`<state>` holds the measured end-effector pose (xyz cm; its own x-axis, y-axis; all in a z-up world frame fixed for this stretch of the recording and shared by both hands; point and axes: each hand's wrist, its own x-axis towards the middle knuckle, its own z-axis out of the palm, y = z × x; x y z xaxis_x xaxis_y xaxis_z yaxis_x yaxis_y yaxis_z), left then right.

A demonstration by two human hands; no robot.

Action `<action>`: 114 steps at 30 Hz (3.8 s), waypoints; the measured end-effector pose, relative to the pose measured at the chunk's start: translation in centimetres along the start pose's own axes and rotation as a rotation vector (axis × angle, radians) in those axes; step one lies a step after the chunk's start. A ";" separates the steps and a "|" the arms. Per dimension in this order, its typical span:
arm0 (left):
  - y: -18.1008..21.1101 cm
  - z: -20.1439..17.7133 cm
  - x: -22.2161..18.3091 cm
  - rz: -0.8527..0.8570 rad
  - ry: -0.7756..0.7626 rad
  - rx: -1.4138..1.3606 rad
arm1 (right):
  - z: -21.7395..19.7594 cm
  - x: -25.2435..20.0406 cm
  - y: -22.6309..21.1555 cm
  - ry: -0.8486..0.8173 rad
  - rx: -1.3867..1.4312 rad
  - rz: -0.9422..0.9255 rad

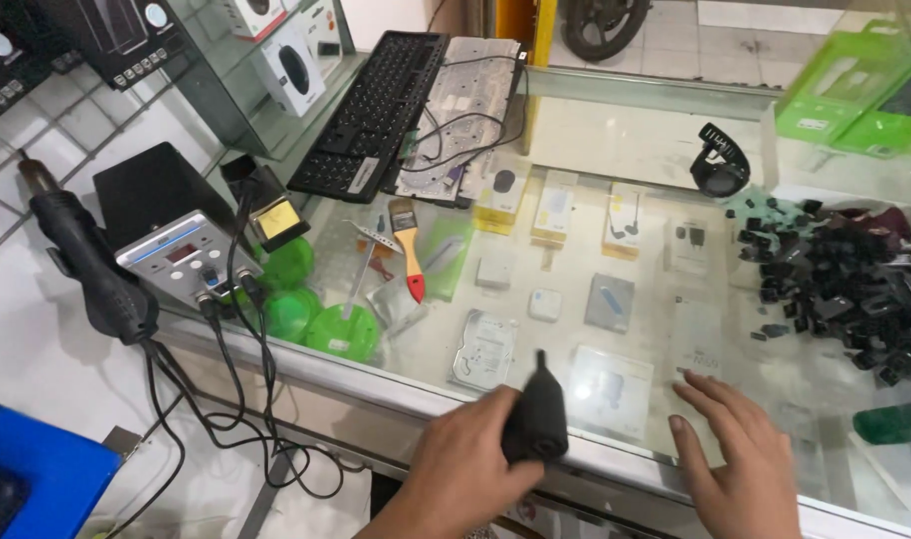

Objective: Cleaning a keyboard plate with a brush and inspecting small mechanical components on a repair bench

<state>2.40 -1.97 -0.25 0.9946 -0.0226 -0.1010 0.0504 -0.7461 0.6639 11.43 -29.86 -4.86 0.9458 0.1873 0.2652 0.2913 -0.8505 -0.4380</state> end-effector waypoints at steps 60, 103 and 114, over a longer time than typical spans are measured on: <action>-0.6 -0.9 2.0 0.496 -0.117 -0.439 | 3.0 0.5 1.7 -0.032 -0.319 0.064; -3.2 -12.8 7.6 -0.075 0.526 0.377 | 0.6 -0.6 -2.6 0.050 0.036 -0.117; -0.9 -1.7 21.1 0.343 0.156 0.469 | -2.2 -0.5 -0.7 0.046 0.202 0.084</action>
<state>23.50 -0.66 -1.68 0.9505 -0.2423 0.1947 -0.2855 -0.9283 0.2384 10.47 -30.48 -2.81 0.9617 0.0937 0.2577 0.2393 -0.7458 -0.6218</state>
